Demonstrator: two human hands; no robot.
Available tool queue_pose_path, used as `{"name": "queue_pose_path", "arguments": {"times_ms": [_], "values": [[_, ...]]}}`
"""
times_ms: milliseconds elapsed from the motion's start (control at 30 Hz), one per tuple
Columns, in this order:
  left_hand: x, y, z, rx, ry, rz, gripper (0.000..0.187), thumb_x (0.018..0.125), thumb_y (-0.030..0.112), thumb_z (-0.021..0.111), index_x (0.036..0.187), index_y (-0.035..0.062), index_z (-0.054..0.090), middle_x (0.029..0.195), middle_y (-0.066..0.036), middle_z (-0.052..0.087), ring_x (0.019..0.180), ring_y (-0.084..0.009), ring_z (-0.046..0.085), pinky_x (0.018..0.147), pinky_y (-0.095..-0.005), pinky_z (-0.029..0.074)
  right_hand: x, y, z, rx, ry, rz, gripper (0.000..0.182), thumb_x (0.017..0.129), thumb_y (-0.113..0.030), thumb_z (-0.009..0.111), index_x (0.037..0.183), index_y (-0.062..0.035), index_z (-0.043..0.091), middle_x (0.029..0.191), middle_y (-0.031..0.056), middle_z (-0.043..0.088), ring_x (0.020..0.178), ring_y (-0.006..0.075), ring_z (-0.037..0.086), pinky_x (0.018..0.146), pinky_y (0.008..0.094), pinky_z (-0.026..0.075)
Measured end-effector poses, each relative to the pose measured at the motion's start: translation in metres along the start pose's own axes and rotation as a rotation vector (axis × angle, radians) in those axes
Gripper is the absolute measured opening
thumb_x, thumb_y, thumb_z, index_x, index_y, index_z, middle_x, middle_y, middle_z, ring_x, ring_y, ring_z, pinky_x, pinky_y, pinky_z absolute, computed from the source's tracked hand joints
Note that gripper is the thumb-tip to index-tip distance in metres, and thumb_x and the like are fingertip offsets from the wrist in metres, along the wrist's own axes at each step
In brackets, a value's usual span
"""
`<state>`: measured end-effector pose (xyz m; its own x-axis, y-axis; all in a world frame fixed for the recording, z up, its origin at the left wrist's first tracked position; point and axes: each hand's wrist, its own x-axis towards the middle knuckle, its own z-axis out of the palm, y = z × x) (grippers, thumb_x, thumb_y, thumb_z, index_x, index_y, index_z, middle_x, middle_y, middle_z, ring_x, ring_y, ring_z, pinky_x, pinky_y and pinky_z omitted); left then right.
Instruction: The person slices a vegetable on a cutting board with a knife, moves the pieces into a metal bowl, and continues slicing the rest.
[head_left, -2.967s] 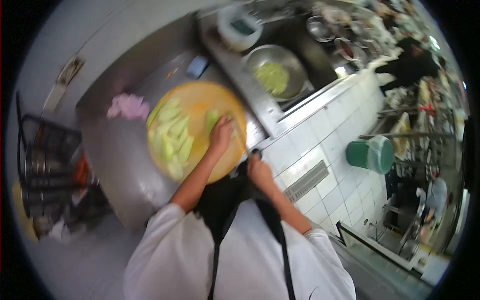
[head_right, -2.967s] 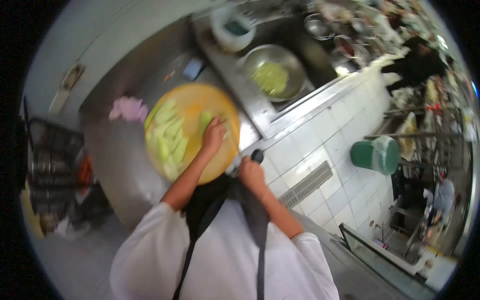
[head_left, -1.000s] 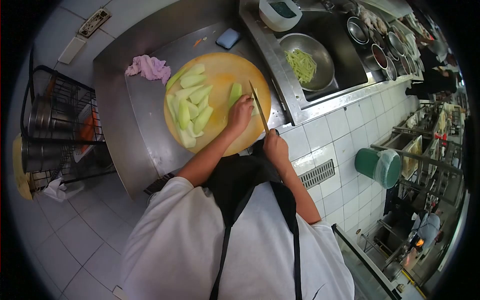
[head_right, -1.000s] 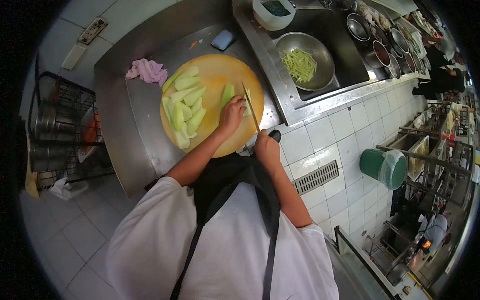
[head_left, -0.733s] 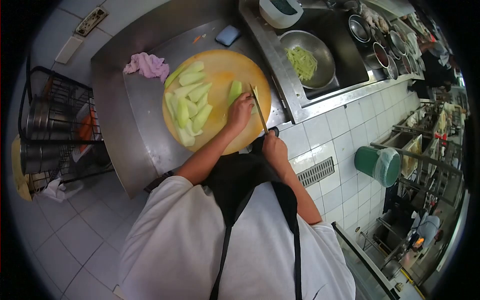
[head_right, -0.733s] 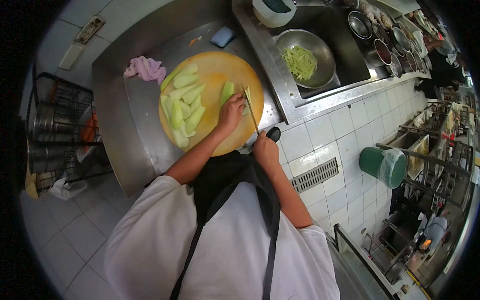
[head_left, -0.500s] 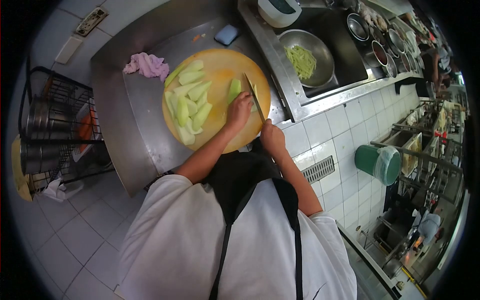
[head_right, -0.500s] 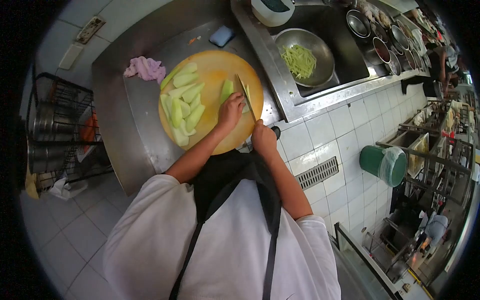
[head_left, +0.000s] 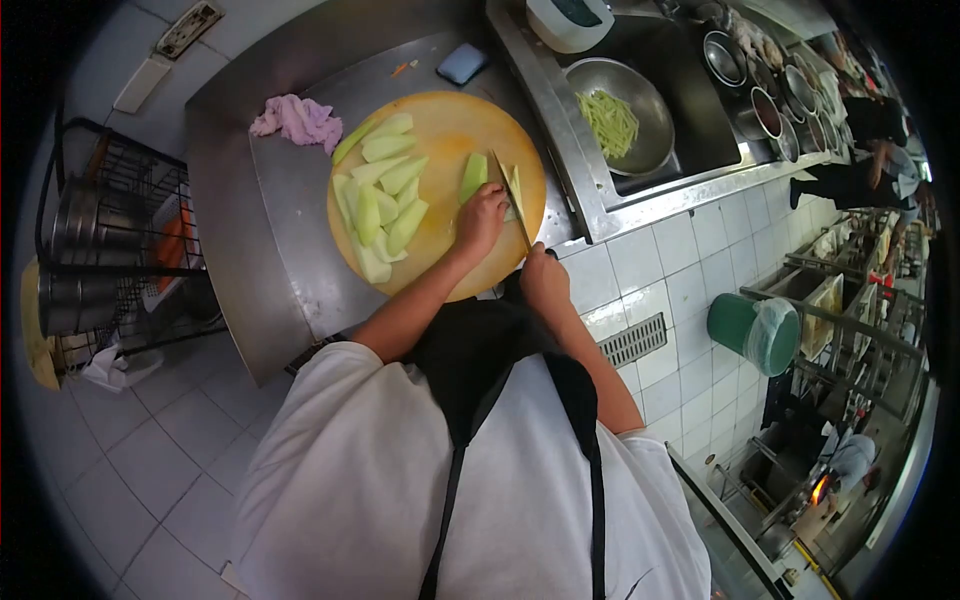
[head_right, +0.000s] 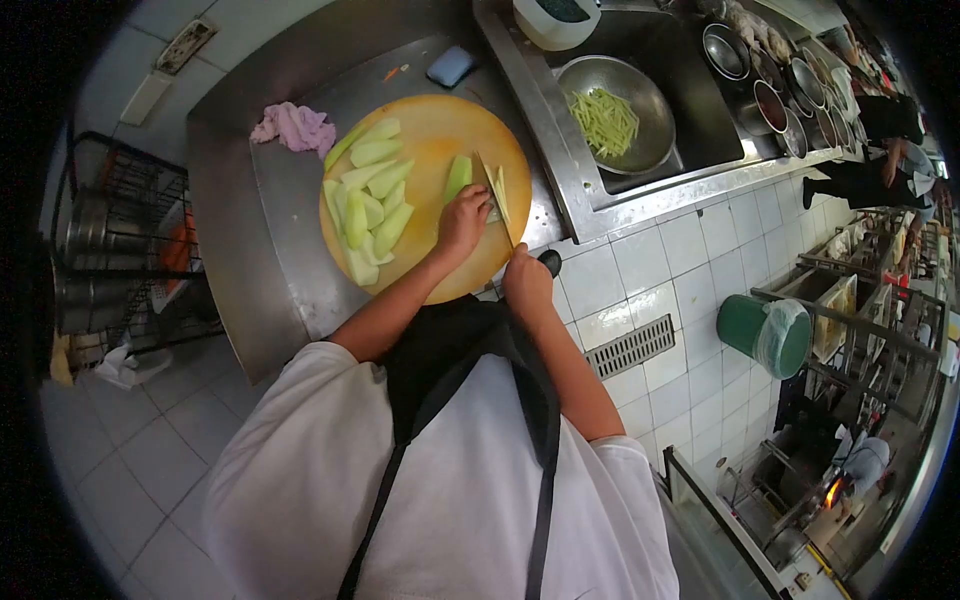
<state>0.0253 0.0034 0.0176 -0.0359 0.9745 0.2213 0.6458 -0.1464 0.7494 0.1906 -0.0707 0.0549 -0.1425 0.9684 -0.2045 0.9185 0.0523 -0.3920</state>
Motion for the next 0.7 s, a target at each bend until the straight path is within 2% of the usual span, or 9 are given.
{"name": "queue_pose_path", "arguments": {"times_ms": [100, 300, 500, 700], "values": [[0.000, 0.001, -0.002, 0.001, -0.002, 0.024, 0.026, 0.085, 0.002, 0.071, 0.110, -0.0016, 0.073, 0.116, -0.016, 0.069, 0.099, -0.0355, 0.069, 0.086, -0.0428, 0.056, 0.010, -0.001, -0.006, 0.025, 0.011, -0.037, 0.012, 0.095, -0.010, 0.053, 0.094, 0.0026, 0.055, 0.074, 0.0289, 0.068, 0.071, 0.0460, 0.071, 0.065, 0.0552, 0.056], [-0.007, 0.002, -0.005, -0.047, -0.054, -0.076, 0.033, 0.084, 0.001, 0.070, 0.117, -0.0015, 0.071, 0.109, -0.015, 0.068, 0.095, -0.0339, 0.070, 0.084, -0.0425, 0.055, -0.003, -0.005, -0.014, 0.051, -0.003, -0.003, 0.013, 0.097, -0.011, 0.053, 0.094, 0.0020, 0.055, 0.074, 0.0273, 0.069, 0.071, 0.0447, 0.071, 0.065, 0.0548, 0.056], [-0.007, 0.004, -0.004, -0.041, -0.036, -0.108, 0.030, 0.083, 0.000, 0.071, 0.112, -0.0021, 0.073, 0.113, -0.014, 0.069, 0.095, -0.0322, 0.070, 0.083, -0.0417, 0.056, -0.018, -0.009, -0.017, -0.002, -0.033, 0.012, 0.012, 0.095, -0.011, 0.053, 0.094, 0.0014, 0.055, 0.072, 0.0273, 0.068, 0.071, 0.0434, 0.072, 0.064, 0.0527, 0.058], [-0.008, 0.001, -0.002, 0.027, -0.012, -0.034, 0.027, 0.082, 0.001, 0.072, 0.110, -0.0008, 0.074, 0.114, -0.014, 0.069, 0.094, -0.0323, 0.070, 0.083, -0.0404, 0.056, -0.017, -0.005, -0.008, -0.039, -0.051, 0.004, 0.009, 0.092, -0.007, 0.054, 0.093, 0.0020, 0.055, 0.073, 0.0266, 0.069, 0.072, 0.0431, 0.072, 0.066, 0.0517, 0.058]]}}
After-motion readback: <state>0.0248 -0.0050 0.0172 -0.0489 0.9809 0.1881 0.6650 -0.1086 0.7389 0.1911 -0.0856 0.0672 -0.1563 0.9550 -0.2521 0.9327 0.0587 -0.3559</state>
